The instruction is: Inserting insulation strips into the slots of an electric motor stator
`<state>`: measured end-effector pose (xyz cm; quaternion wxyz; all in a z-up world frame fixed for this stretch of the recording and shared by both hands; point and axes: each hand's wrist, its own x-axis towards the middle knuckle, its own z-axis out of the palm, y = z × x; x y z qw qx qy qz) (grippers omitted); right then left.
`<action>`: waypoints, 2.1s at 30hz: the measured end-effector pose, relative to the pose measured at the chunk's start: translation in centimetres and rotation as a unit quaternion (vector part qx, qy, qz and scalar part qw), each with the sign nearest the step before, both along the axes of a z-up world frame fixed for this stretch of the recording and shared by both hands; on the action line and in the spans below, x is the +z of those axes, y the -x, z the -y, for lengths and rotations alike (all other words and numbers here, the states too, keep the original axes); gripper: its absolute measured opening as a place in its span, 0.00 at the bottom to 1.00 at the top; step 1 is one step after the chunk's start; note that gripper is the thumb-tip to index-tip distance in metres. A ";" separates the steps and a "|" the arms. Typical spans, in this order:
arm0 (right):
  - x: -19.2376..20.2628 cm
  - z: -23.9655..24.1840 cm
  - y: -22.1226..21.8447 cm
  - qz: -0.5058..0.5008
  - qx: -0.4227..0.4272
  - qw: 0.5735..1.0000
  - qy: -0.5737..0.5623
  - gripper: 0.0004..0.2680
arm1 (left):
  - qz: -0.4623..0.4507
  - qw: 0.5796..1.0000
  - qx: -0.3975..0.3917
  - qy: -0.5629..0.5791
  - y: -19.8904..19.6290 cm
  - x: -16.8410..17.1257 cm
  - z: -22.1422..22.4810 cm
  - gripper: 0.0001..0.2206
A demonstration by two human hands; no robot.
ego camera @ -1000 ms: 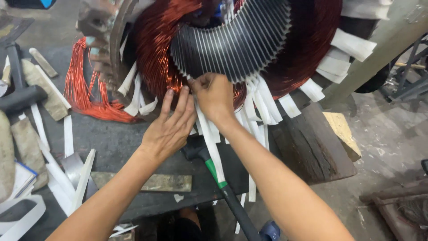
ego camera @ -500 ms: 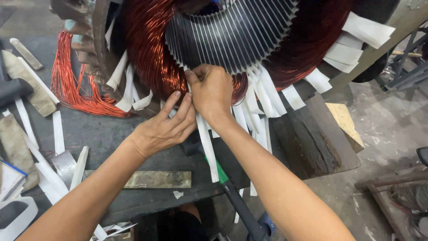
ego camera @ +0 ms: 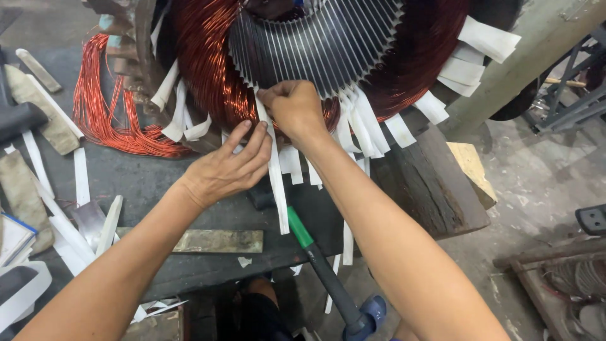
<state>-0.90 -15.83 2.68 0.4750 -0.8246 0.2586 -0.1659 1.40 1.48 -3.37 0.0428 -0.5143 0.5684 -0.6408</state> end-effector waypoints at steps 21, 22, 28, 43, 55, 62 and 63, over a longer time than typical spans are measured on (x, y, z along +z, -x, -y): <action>-2.7 6.2 10.3 0.240 0.273 0.820 0.442 0.09 | -0.213 0.969 -0.015 -0.123 6.0 3.4 -6.1 0.15; -3.3 6.4 10.2 0.243 0.273 0.821 0.439 0.09 | -0.212 0.969 -0.013 -0.126 5.6 3.5 -6.3 0.15; -5.8 6.1 9.5 0.300 0.237 0.822 0.422 0.15 | -0.206 0.973 0.058 -0.082 4.6 6.5 -0.9 0.17; -8.2 7.0 8.0 0.367 0.159 0.798 0.451 0.11 | -0.234 0.917 0.305 -0.107 0.3 5.9 7.4 0.24; -7.2 6.4 8.8 0.371 0.158 0.805 0.434 0.10 | -0.279 0.829 0.466 -0.134 -4.3 6.6 10.9 0.28; -5.9 6.4 10.2 0.324 0.205 0.819 0.427 0.10 | -0.327 0.662 0.621 -0.263 -4.5 8.3 13.7 0.27; -5.9 6.3 10.2 0.318 0.207 0.821 0.426 0.10 | -0.304 0.670 0.632 -0.245 -5.5 7.7 13.8 0.35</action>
